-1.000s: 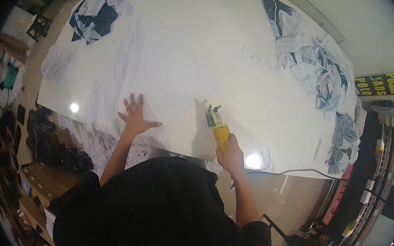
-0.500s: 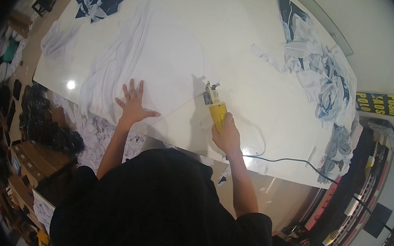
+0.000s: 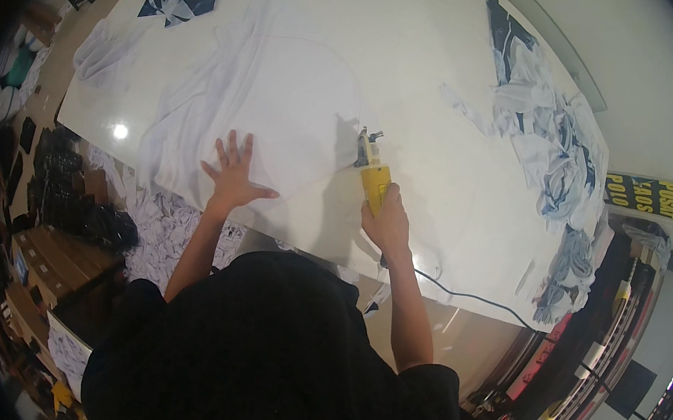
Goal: The person uses a yellow electric fabric cutter to cut a large white fabric sheet on a table. They follow a red guideline, periodically repositioning the fabric and removing cut pieces. The person also handles a printed fabric sheet with a dark graphic, cutting it similarly.
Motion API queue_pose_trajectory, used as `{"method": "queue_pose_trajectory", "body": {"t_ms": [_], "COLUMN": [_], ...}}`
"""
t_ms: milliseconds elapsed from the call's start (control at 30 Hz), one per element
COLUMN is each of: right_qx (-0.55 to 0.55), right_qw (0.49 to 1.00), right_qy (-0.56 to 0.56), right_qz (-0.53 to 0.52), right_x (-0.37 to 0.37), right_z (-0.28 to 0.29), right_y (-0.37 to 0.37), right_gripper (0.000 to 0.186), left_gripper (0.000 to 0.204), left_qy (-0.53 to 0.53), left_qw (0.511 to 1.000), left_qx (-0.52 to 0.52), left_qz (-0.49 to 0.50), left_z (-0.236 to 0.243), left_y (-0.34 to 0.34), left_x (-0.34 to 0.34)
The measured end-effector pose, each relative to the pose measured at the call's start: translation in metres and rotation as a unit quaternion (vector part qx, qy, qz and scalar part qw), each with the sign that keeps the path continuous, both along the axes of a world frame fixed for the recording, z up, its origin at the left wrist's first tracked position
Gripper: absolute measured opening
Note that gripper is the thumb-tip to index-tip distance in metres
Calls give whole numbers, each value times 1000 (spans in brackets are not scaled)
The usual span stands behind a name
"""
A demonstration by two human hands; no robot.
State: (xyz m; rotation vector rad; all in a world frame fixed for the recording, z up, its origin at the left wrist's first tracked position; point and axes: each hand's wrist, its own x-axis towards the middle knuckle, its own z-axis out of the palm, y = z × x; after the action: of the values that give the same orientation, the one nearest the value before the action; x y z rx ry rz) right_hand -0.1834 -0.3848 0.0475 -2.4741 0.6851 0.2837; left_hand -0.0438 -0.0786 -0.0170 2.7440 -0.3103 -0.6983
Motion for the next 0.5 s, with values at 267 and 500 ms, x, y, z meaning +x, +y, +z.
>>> {"method": "queue_pose_trajectory", "body": {"t_ms": [267, 500], "right_qx": [16, -5], "right_qw": [1000, 1000], "right_qy": [-2, 1], "right_qz": [-19, -1], "right_x": [34, 68], "right_z": [1, -4], "right_y": [1, -16], "right_gripper": [52, 53], "left_gripper": [152, 153], "left_qy": [-2, 0], "left_qw": [1000, 1000], "left_qx": [-1, -15], "left_qz": [-2, 3], "left_z": [-4, -6], "left_y": [1, 1], "left_x": [-1, -1]}}
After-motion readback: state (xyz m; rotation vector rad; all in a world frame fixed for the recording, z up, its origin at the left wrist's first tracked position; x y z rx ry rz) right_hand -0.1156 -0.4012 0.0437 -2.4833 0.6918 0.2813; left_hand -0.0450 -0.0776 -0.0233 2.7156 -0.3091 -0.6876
